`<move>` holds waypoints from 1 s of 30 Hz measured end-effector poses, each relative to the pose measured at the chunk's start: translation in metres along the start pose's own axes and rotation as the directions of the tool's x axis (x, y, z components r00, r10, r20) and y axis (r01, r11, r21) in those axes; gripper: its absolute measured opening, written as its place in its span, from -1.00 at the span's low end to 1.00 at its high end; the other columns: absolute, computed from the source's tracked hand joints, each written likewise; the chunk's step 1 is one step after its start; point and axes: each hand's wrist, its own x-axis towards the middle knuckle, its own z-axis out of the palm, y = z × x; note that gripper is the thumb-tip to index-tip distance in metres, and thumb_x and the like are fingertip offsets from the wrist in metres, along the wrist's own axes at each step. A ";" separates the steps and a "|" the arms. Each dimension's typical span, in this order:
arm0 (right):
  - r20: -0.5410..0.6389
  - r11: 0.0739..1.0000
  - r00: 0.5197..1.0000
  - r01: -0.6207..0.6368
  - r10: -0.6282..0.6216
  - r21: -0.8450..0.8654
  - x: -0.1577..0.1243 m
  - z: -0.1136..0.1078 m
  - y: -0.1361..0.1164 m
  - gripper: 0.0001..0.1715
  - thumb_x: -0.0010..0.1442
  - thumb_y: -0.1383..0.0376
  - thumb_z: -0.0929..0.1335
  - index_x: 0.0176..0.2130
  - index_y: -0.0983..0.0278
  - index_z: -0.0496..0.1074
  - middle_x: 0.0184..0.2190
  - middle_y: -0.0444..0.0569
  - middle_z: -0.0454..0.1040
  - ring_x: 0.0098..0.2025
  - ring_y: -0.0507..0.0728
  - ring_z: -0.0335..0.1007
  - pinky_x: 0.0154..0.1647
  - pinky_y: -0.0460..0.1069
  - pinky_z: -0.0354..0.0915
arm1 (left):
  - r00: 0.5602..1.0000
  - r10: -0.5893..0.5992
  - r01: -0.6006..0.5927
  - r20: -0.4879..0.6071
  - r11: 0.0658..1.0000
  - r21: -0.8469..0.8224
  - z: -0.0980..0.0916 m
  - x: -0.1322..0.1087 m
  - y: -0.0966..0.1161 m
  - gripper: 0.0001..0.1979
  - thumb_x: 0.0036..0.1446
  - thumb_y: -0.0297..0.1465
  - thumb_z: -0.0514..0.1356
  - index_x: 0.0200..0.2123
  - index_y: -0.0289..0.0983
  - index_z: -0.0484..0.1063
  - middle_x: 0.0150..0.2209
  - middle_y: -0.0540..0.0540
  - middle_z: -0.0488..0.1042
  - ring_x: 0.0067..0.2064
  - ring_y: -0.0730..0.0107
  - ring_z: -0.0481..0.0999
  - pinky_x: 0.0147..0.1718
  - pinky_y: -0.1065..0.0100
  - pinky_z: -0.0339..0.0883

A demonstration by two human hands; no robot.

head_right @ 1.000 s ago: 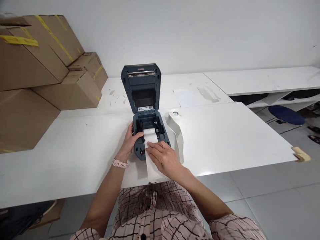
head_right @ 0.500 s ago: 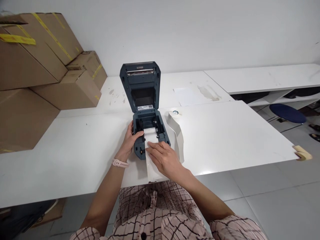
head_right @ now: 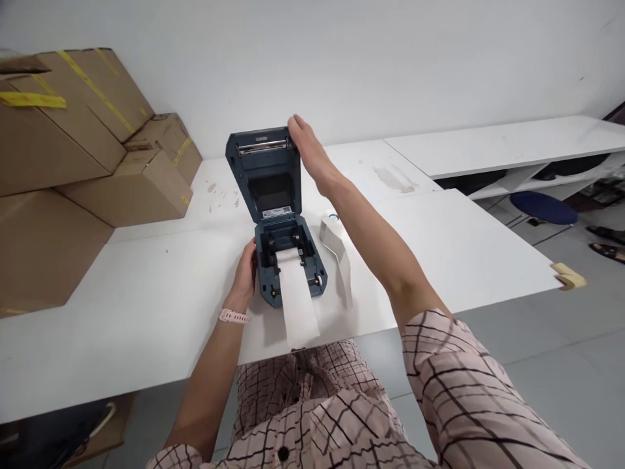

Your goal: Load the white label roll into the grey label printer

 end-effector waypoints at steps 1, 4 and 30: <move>0.035 0.998 0.999 -0.023 0.022 0.051 0.015 0.002 0.002 -0.03 0.41 -0.33 0.03 0.45 0.23 0.06 0.47 0.03 0.10 0.56 0.38 -0.14 0.49 0.40 -0.11 | 1.000 -0.012 0.012 -0.001 1.000 -0.019 0.000 0.001 0.001 -0.37 0.27 0.08 0.13 0.21 -0.21 0.43 0.06 -0.18 0.59 0.16 0.06 0.53 0.07 0.10 0.46; 0.061 0.991 0.998 -0.009 0.001 0.130 0.015 0.006 0.001 0.01 0.39 -0.35 -0.03 0.39 0.27 0.19 0.38 0.04 0.26 0.50 0.34 0.03 0.48 0.39 -0.10 | 0.998 -0.066 0.064 -0.020 0.996 -0.065 0.002 0.001 0.005 -0.39 0.30 0.05 0.08 0.22 -0.21 0.44 0.16 -0.16 0.55 0.23 0.10 0.48 0.16 0.13 0.40; -0.151 0.865 0.880 -0.387 0.449 0.318 -0.238 0.072 0.042 0.08 0.18 -0.17 0.45 0.47 0.06 0.04 0.38 0.12 0.29 0.37 0.37 0.29 0.38 0.34 0.28 | 0.998 0.050 -0.050 0.042 0.999 0.007 0.026 -0.076 0.024 -0.24 0.18 -0.13 0.36 0.38 -0.12 0.23 0.37 -0.21 0.34 0.34 -0.04 0.38 0.22 0.11 0.41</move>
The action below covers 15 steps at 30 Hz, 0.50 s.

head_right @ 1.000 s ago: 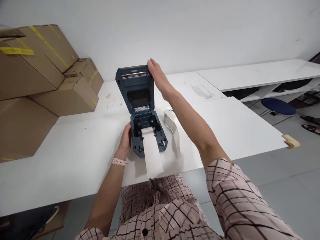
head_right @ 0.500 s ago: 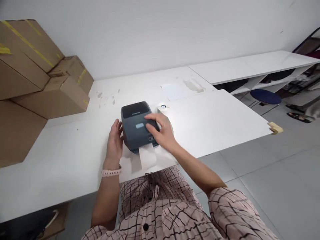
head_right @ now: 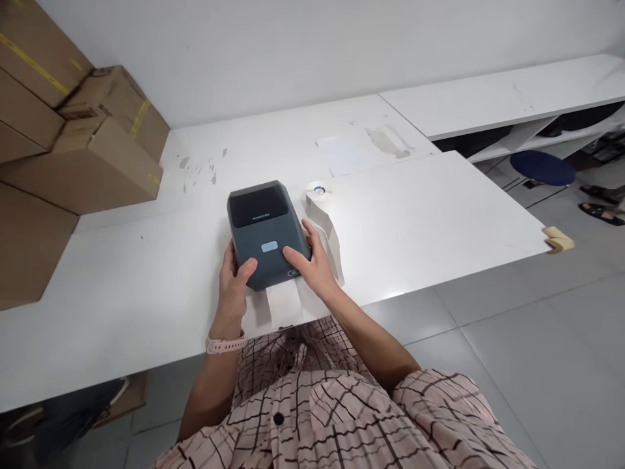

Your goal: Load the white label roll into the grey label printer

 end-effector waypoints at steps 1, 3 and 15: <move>0.009 1.000 1.000 0.021 -0.021 -0.021 0.000 0.000 0.002 0.05 0.21 -0.17 0.43 0.47 0.05 0.03 0.38 0.11 0.29 0.37 0.36 0.28 0.37 0.33 0.29 | 1.000 -0.001 0.001 -0.005 1.000 0.008 0.000 -0.002 -0.001 -0.25 0.18 -0.12 0.35 0.37 -0.12 0.23 0.37 -0.22 0.34 0.34 -0.02 0.39 0.21 0.13 0.41; 0.020 0.998 0.999 0.050 -0.050 -0.042 0.001 -0.001 0.006 0.00 0.25 -0.16 0.40 0.48 0.03 0.01 0.39 0.08 0.27 0.40 0.34 0.24 0.38 0.31 0.29 | 0.996 -0.004 0.009 -0.087 0.998 0.057 -0.001 -0.014 -0.007 -0.25 0.18 -0.09 0.35 0.36 -0.12 0.22 0.37 -0.24 0.31 0.33 0.04 0.39 0.17 0.17 0.42; -0.050 0.996 0.995 0.083 -0.082 0.022 0.001 0.006 0.010 -0.02 0.21 -0.13 0.43 0.42 0.13 0.10 0.40 0.14 0.27 0.39 0.36 0.27 0.37 0.30 0.29 | 0.915 -0.403 0.402 0.007 0.912 -0.074 0.037 -0.084 -0.005 -0.50 0.03 0.04 0.37 -0.54 -0.24 0.31 -0.64 0.11 0.17 -0.62 0.59 0.10 -0.62 0.43 -0.03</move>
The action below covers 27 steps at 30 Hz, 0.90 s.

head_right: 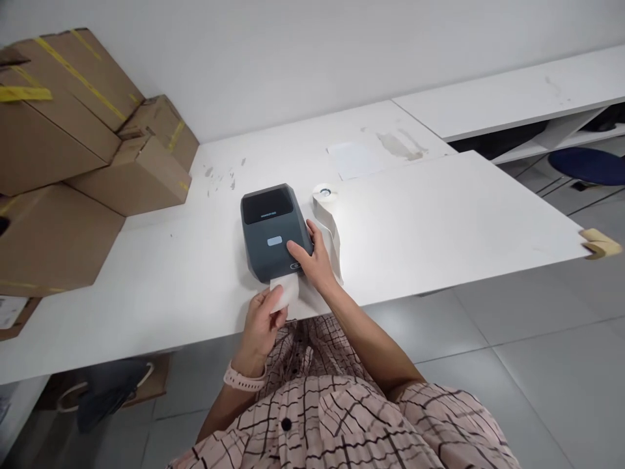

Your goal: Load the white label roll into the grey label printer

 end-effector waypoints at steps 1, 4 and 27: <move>-0.015 0.998 0.999 0.041 -0.042 -0.051 0.000 0.000 -0.003 -0.05 0.23 -0.11 0.41 0.42 0.12 0.09 0.41 0.14 0.26 0.39 0.35 0.26 0.37 0.31 0.28 | 1.000 0.012 -0.012 -0.003 1.000 -0.017 0.002 0.002 0.003 -0.49 0.00 0.02 0.39 -0.56 -0.24 0.30 -0.65 0.13 0.15 -0.63 0.61 0.06 -0.62 0.44 -0.07; -0.007 0.893 0.939 0.325 -0.345 -0.312 0.000 -0.002 -0.018 -0.24 0.33 0.07 0.36 0.41 0.08 0.10 0.34 0.08 0.36 0.43 0.31 0.18 0.41 0.35 0.19 | 0.999 0.030 -0.029 -0.024 0.999 0.037 0.000 0.004 0.001 -0.48 0.00 0.03 0.38 -0.58 -0.24 0.28 -0.65 0.13 0.14 -0.63 0.61 0.07 -0.62 0.44 -0.05; 0.352 0.829 0.859 0.477 -0.371 -0.291 0.001 -0.032 -0.069 -0.19 0.41 -0.09 0.29 0.50 -0.09 -0.02 0.55 -0.14 -0.05 0.57 0.36 -0.14 0.53 0.39 -0.02 | 0.731 0.661 -0.628 -0.170 0.749 0.211 -0.036 0.051 0.051 -0.42 0.43 -0.04 0.00 0.38 -0.14 0.30 0.43 -0.14 0.30 0.46 0.06 0.24 0.41 0.08 0.16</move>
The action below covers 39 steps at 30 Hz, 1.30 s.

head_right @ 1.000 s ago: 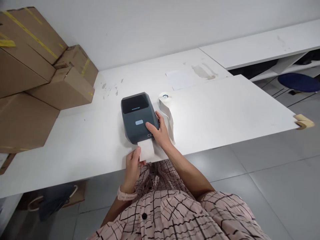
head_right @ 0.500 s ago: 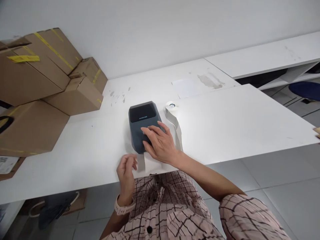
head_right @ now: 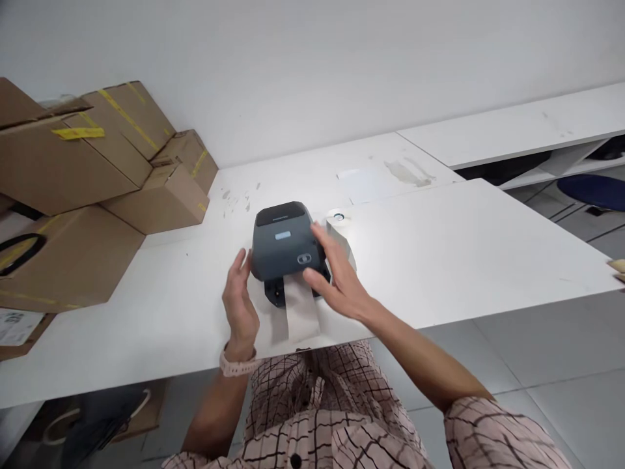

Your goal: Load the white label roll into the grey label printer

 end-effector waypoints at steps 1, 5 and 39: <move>-0.005 1.000 1.000 0.019 -0.019 0.010 0.015 -0.003 -0.004 -0.18 0.41 -0.13 0.27 0.50 -0.07 -0.02 0.55 -0.13 -0.02 0.56 0.37 -0.12 0.54 0.38 -0.04 | 0.999 0.034 -0.035 -0.032 0.999 -0.024 0.000 0.014 0.000 -0.42 0.42 -0.03 0.01 0.34 -0.17 0.35 0.37 -0.19 0.38 0.43 0.03 0.31 0.40 0.04 0.18; -0.055 0.995 0.994 0.095 -0.093 0.035 0.092 -0.006 -0.014 -0.12 0.39 -0.27 0.18 0.51 -0.08 -0.08 0.56 -0.14 -0.06 0.54 0.38 -0.05 0.51 0.38 0.00 | 0.998 -0.052 0.052 -0.026 0.999 -0.001 0.002 0.068 -0.013 -0.47 0.23 -0.18 0.28 0.23 -0.18 0.43 0.34 -0.22 0.40 0.41 -0.01 0.33 0.36 -0.01 0.22; 0.915 0.955 0.395 0.226 0.088 -0.189 0.155 0.008 0.022 -0.47 0.27 0.27 0.37 0.22 0.24 0.42 0.01 0.04 0.61 -0.08 0.19 0.57 -0.12 0.02 0.43 | 0.941 -0.277 0.273 0.196 0.961 0.047 -0.010 0.079 -0.063 0.05 0.01 -0.47 0.34 0.51 -0.17 -0.08 0.37 -0.35 0.36 0.29 0.06 0.50 0.26 0.01 0.37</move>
